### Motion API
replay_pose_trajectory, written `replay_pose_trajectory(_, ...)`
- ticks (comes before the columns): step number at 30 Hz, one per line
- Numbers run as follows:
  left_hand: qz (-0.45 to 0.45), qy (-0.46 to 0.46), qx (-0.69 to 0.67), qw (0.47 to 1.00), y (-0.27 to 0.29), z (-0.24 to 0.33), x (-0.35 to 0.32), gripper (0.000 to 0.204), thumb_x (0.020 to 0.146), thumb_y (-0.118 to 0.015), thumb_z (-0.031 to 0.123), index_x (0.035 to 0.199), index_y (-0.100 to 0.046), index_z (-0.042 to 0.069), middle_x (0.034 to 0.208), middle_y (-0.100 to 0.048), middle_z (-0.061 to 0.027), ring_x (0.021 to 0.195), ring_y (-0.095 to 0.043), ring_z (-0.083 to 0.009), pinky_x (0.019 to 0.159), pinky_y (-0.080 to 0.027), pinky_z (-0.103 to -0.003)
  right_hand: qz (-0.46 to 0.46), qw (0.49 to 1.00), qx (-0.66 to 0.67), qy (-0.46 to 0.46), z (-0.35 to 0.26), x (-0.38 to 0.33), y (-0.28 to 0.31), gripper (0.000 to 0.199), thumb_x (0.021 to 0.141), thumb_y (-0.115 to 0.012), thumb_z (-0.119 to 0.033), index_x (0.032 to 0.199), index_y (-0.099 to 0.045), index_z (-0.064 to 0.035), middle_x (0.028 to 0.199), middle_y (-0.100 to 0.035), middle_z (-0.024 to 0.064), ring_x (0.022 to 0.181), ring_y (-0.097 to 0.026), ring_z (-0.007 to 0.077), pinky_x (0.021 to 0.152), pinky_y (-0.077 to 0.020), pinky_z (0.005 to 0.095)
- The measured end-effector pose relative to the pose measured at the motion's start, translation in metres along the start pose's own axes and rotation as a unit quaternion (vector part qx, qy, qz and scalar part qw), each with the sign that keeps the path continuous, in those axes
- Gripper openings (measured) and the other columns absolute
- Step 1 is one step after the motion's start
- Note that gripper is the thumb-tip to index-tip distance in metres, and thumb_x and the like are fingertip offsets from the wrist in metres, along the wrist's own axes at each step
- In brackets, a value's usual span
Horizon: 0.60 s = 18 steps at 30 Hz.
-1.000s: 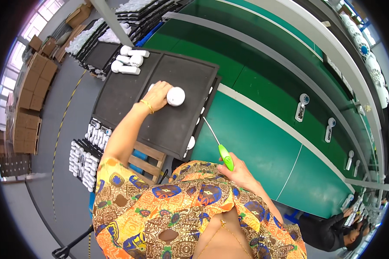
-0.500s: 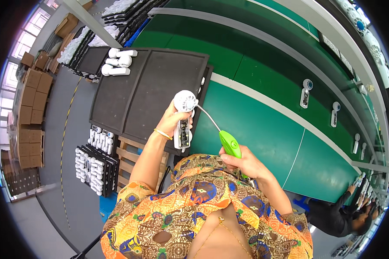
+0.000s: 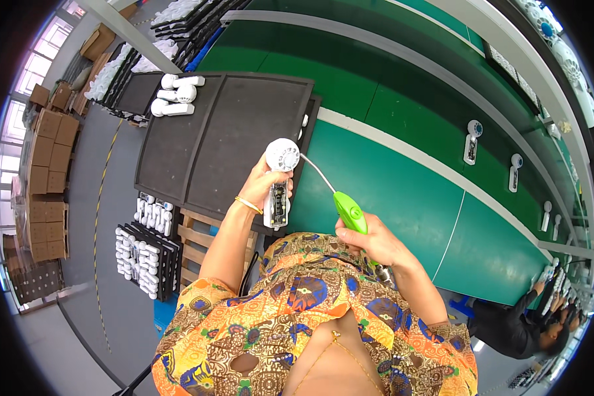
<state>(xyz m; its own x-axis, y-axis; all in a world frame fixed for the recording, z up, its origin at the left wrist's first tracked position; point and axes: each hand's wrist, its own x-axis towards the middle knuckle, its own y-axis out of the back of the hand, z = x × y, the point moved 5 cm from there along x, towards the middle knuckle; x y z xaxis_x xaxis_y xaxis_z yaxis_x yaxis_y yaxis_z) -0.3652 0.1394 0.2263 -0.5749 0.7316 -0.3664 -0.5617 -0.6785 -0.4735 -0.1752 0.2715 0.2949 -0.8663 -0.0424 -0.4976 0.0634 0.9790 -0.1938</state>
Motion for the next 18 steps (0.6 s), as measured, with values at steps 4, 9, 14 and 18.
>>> replay_pose_trajectory(4,-0.011,-0.003,0.011,1.0,0.003,-0.005,0.004,0.049,0.075,-0.056,-0.003,0.121,-0.041,0.007,0.083,-0.058,-0.0076,0.063,-0.06,-0.0162,0.054,-0.053,-0.03,-0.022,0.999,-0.032,-0.022,0.007,-0.003,-0.005,0.026,0.086,-0.062,-0.027,0.093,-0.051,-0.0042,0.07,-0.048,-0.0009,0.059,-0.045,0.008,0.051,-0.0394,0.0244)
replay_pose_trajectory(9,-0.017,0.007,0.023,1.0,-0.001,-0.003,0.005,0.048,0.076,-0.056,-0.003,0.121,-0.042,0.007,0.084,-0.058,-0.0078,0.064,-0.06,-0.0162,0.055,-0.053,-0.03,-0.017,0.999,-0.037,0.017,0.002,0.002,-0.002,0.027,0.086,-0.063,-0.027,0.092,-0.051,-0.0043,0.07,-0.048,-0.001,0.059,-0.045,0.0079,0.051,-0.0392,0.0243)
replay_pose_trajectory(14,-0.014,0.012,0.034,0.999,-0.003,-0.002,0.005,0.048,0.076,-0.056,-0.003,0.121,-0.042,0.006,0.084,-0.058,-0.0078,0.064,-0.06,-0.0161,0.056,-0.053,-0.03,-0.008,0.999,-0.03,-0.013,0.003,-0.001,0.003,0.026,0.085,-0.063,-0.027,0.091,-0.051,-0.0045,0.07,-0.048,-0.0013,0.059,-0.045,0.0079,0.052,-0.0391,0.024)
replay_pose_trajectory(18,-0.024,0.014,0.035,0.999,-0.002,-0.007,0.008,0.048,0.076,-0.056,-0.003,0.121,-0.042,0.006,0.085,-0.058,-0.0081,0.065,-0.06,-0.0161,0.056,-0.053,-0.03,-0.017,0.999,-0.044,-0.006,0.001,-0.002,-0.002,0.025,0.086,-0.063,-0.027,0.091,-0.051,-0.0046,0.07,-0.048,-0.0014,0.058,-0.045,0.008,0.051,-0.0392,0.0239)
